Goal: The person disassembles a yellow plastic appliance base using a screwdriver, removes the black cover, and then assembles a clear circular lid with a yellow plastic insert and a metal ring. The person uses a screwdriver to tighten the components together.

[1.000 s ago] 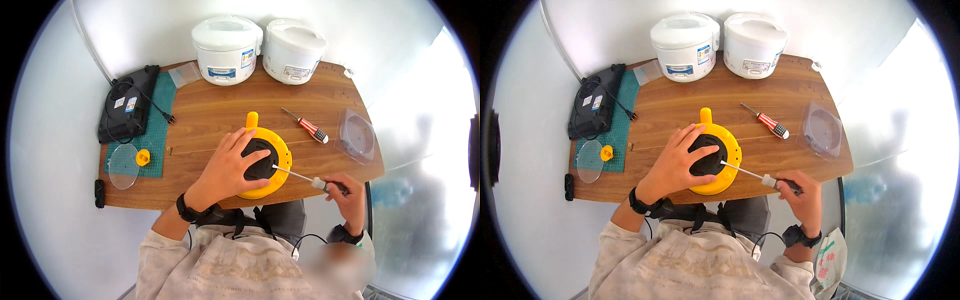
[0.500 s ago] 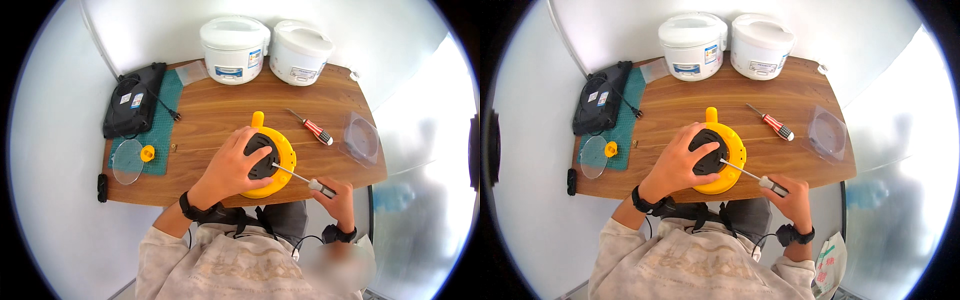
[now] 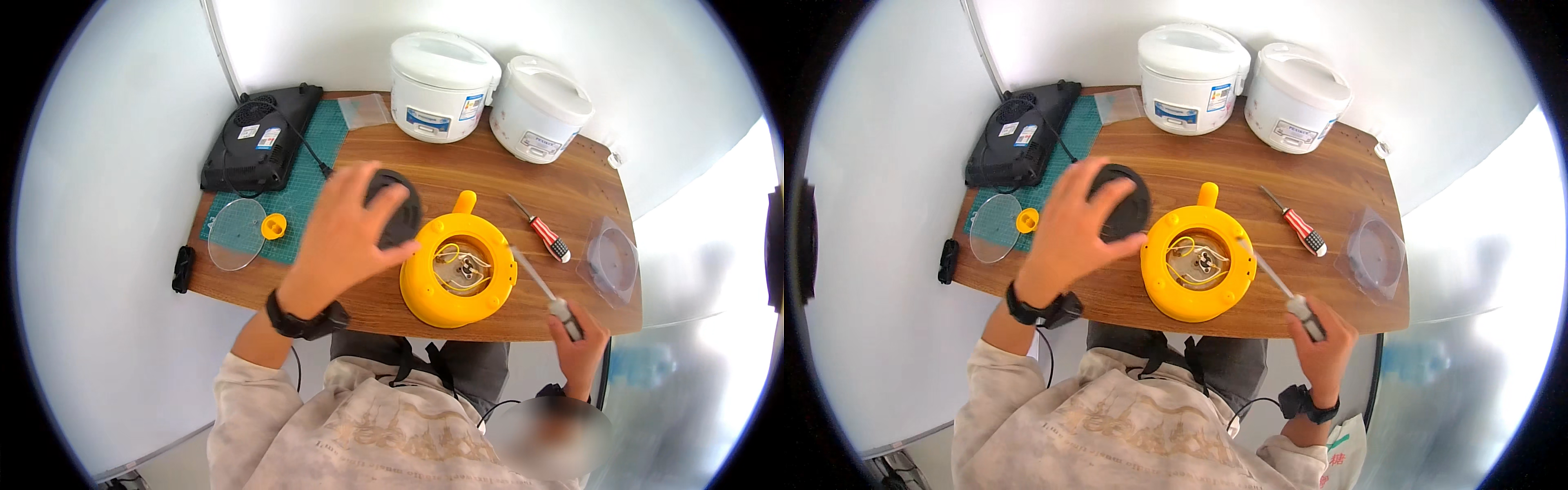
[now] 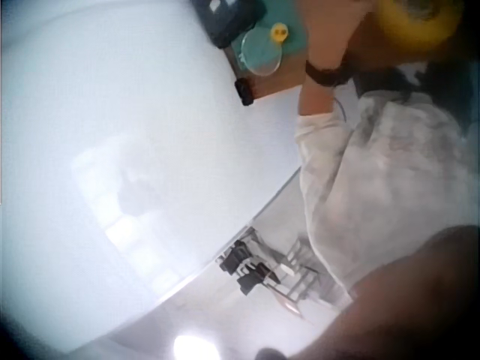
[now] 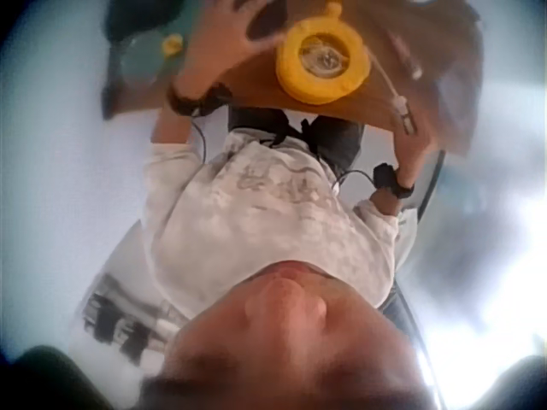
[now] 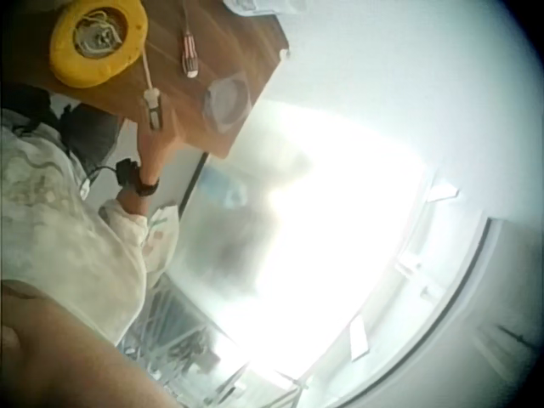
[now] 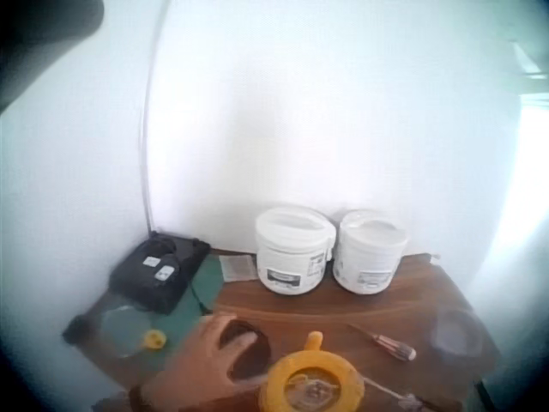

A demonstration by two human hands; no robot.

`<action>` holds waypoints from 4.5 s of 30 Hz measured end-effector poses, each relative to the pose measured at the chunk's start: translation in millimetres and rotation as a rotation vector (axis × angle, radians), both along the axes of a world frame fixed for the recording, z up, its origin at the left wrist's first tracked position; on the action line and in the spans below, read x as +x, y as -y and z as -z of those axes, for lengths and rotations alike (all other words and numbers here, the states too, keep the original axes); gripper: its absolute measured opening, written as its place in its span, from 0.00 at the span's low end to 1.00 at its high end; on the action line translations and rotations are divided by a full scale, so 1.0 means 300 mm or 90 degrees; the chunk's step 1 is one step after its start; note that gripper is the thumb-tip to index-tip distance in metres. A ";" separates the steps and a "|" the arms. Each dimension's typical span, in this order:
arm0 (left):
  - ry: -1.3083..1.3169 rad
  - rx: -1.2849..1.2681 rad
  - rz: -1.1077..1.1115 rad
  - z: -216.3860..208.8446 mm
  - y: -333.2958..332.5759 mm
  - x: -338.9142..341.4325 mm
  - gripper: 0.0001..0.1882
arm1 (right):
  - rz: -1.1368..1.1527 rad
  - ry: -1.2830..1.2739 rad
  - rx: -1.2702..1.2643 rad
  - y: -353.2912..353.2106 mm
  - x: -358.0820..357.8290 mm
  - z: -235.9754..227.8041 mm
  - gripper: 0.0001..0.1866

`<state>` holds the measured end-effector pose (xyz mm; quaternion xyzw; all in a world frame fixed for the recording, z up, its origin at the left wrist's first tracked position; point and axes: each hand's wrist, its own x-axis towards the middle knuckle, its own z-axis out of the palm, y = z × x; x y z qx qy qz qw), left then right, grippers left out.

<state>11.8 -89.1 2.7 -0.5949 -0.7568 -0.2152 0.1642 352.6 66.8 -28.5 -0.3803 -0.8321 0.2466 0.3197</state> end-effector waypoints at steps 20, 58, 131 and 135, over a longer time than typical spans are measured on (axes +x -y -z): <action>0.079 -0.181 -0.248 0.425 0.071 -0.619 0.32 | 0.028 -0.165 -0.168 -0.030 -0.046 0.088 0.13; 0.858 -0.181 0.206 0.221 -0.004 0.049 0.40 | -0.218 -0.193 -0.608 -0.012 -0.200 0.185 0.38; 0.753 0.265 -0.564 0.560 0.860 -0.679 0.33 | -0.114 0.152 0.095 -0.327 -0.514 0.376 0.26; 0.846 0.315 -0.520 0.518 0.829 -0.640 0.28 | -0.124 0.165 0.112 -0.340 -0.500 0.388 0.26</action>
